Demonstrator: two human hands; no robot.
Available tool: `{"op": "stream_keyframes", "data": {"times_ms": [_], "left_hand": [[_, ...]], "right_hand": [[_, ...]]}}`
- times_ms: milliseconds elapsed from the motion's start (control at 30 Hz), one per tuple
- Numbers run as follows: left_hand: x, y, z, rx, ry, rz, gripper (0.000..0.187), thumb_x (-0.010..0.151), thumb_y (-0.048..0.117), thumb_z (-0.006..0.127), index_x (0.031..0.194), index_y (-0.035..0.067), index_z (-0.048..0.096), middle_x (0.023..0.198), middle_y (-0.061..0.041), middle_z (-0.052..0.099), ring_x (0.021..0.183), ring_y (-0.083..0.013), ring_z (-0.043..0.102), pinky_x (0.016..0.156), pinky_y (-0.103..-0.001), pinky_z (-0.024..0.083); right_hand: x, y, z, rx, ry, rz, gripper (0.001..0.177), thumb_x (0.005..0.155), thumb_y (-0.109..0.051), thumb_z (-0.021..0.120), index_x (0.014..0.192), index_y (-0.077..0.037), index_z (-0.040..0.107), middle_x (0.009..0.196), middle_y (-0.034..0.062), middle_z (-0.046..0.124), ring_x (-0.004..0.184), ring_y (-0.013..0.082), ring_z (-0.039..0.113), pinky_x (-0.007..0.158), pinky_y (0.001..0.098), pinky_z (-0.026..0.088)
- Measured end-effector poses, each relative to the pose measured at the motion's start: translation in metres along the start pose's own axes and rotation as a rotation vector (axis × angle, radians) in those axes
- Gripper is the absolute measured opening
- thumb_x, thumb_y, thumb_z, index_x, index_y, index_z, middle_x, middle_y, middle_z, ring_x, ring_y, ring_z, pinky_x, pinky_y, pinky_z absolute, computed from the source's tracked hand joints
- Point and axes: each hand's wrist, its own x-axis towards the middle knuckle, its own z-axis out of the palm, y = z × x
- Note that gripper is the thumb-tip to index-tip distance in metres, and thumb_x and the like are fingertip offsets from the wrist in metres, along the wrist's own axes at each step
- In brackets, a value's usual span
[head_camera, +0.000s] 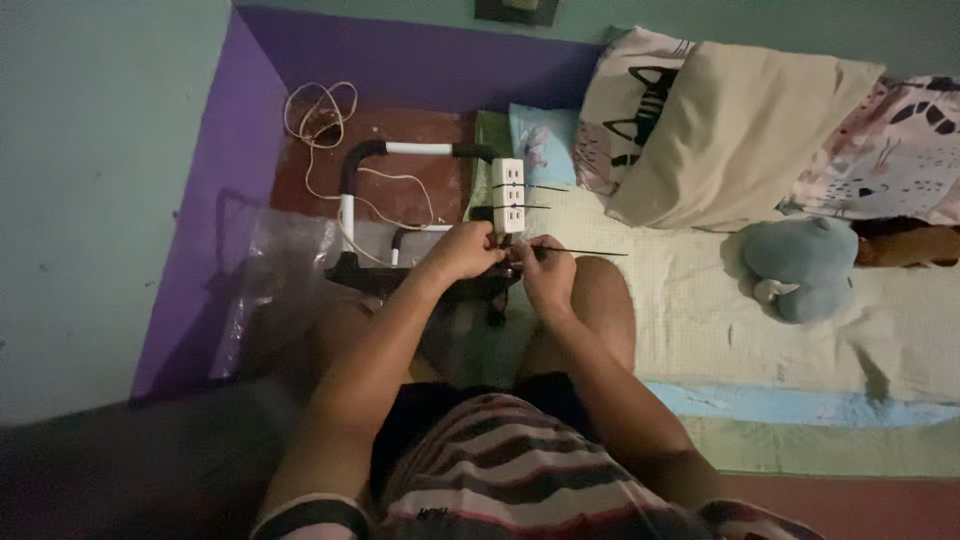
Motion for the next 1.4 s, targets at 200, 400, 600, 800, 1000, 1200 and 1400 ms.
{"op": "stream_keyframes", "data": {"times_ms": [200, 400, 600, 800, 1000, 1200, 1400], "left_hand": [[0.006, -0.013, 0.007, -0.081, -0.038, -0.037, 0.038, 0.084, 0.028, 0.082, 0.107, 0.0, 0.07, 0.098, -0.016, 0.076, 0.087, -0.0283, 0.074, 0.075, -0.041, 0.056], [0.027, -0.041, 0.021, -0.339, -0.137, -0.087, 0.032, 0.086, 0.017, 0.079, 0.107, -0.004, 0.068, 0.096, -0.011, 0.076, 0.082, -0.0178, 0.073, 0.067, -0.033, 0.058], [0.037, -0.041, 0.016, -0.168, -0.131, -0.078, 0.035, 0.079, 0.015, 0.086, 0.104, -0.004, 0.071, 0.096, -0.013, 0.076, 0.085, -0.0206, 0.072, 0.075, -0.036, 0.054], [0.028, -0.037, 0.017, -0.423, -0.17, -0.131, 0.031, 0.081, 0.015, 0.08, 0.106, 0.0, 0.073, 0.097, -0.008, 0.076, 0.087, -0.0189, 0.07, 0.076, -0.037, 0.055], [0.024, -0.027, 0.015, -0.159, -0.102, -0.06, 0.035, 0.088, 0.027, 0.077, 0.101, -0.004, 0.07, 0.091, -0.017, 0.074, 0.081, -0.0258, 0.069, 0.074, -0.042, 0.053], [0.016, -0.022, 0.015, -0.194, -0.067, -0.125, 0.037, 0.088, 0.029, 0.073, 0.103, -0.004, 0.067, 0.089, -0.018, 0.074, 0.08, -0.0318, 0.076, 0.074, -0.046, 0.059], [0.024, -0.031, 0.03, -0.101, 0.04, -0.074, 0.039, 0.086, 0.03, 0.074, 0.104, -0.004, 0.069, 0.094, -0.023, 0.074, 0.082, -0.0353, 0.076, 0.074, -0.045, 0.057]], "right_hand": [[0.008, 0.047, 0.011, 0.582, -0.035, 0.246, 0.014, 0.099, -0.008, 0.066, 0.099, 0.006, 0.064, 0.088, 0.0109, 0.072, 0.074, 0.0167, 0.07, 0.067, 0.0317, 0.06], [0.003, 0.043, 0.015, 0.593, -0.127, 0.125, 0.014, 0.099, -0.012, 0.069, 0.105, 0.002, 0.067, 0.09, 0.0056, 0.069, 0.077, 0.0113, 0.064, 0.069, 0.0271, 0.054], [0.009, 0.04, 0.02, 0.639, -0.146, 0.211, 0.017, 0.1, -0.013, 0.074, 0.099, 0.003, 0.068, 0.086, 0.0083, 0.069, 0.072, 0.0146, 0.064, 0.065, 0.0286, 0.052], [0.018, 0.044, 0.014, 0.654, -0.195, 0.374, 0.016, 0.096, -0.014, 0.073, 0.1, 0.001, 0.071, 0.087, 0.0085, 0.071, 0.071, 0.0155, 0.065, 0.061, 0.0303, 0.052], [0.011, 0.042, 0.016, 0.509, -0.089, 0.154, 0.017, 0.097, -0.011, 0.075, 0.093, 0.004, 0.069, 0.09, 0.0086, 0.072, 0.077, 0.0141, 0.067, 0.069, 0.0304, 0.057], [0.001, 0.002, 0.011, 0.29, -0.053, 0.137, 0.016, 0.092, -0.013, 0.074, 0.089, 0.003, 0.071, 0.079, 0.0095, 0.074, 0.069, 0.0133, 0.072, 0.064, 0.0283, 0.061], [-0.008, -0.025, -0.002, -0.132, 0.013, -0.058, 0.02, 0.088, -0.011, 0.081, 0.086, 0.007, 0.074, 0.072, 0.0107, 0.073, 0.064, 0.0131, 0.065, 0.06, 0.0288, 0.053]]}}
